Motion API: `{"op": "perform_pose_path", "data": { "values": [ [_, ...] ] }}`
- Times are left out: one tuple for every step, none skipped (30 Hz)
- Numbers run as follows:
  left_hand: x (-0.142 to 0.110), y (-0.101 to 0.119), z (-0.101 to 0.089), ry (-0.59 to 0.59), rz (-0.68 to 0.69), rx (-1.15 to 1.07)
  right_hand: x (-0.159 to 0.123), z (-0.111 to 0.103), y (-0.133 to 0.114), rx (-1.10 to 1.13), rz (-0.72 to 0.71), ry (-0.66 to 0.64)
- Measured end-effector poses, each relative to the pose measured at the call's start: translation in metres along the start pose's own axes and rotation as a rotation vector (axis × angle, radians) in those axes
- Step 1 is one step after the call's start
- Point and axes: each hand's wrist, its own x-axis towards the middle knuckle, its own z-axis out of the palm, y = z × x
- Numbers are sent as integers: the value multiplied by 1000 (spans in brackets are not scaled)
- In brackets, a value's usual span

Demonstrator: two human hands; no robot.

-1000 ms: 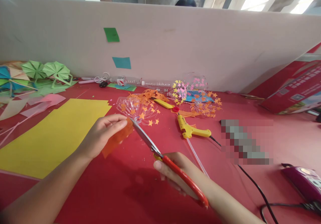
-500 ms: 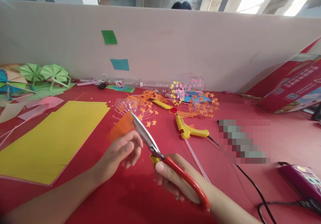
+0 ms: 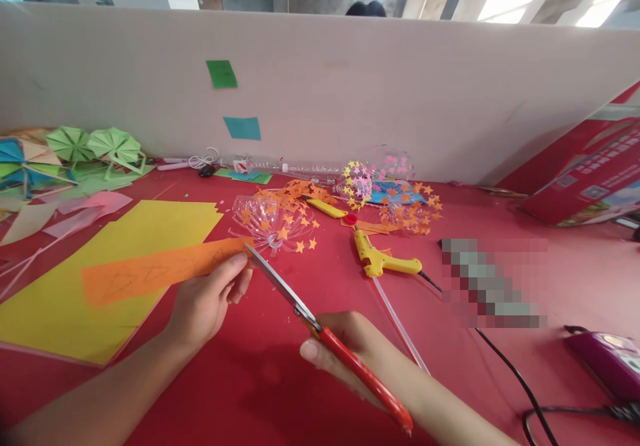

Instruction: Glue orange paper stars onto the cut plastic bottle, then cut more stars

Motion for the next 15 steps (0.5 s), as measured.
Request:
{"op": "perform_pose_path", "data": {
  "values": [
    [1,0,0,1,6,2,0,0,0,-5,3,4],
    [1,1,-1,-1,16,2,0,0,1,-8,6,8],
    [2,1,-1,-2,26,1,0,0,1,-10,7,13],
    [2,1,-2,-5,33,3,0,0,2,-12,8,15],
    [2,2,-2,-7,36,8,0,0,2,-16,10,16],
    [3,2,-2,-8,35,14,0,0,2,-20,10,17],
    [3,2,-3,-10,29,22,0,-1,2,-25,9,17],
    [4,3,-3,-7,21,30,0,-1,2,-28,8,15],
    [4,3,-3,-1,9,35,0,-1,2,-29,8,12],
    [4,4,-3,8,-4,36,0,-1,2,-28,8,10],
    [5,5,-2,19,-17,35,0,-1,2,-26,8,8],
    [5,6,-2,28,-27,33,0,-2,3,-23,9,5],
    [5,7,-1,33,-31,29,0,-2,3,-19,10,3],
    [5,8,-1,33,-30,26,0,-2,4,-17,11,0],
    [5,8,0,31,-27,24,0,-2,4,-14,13,-2]
  ]
}}
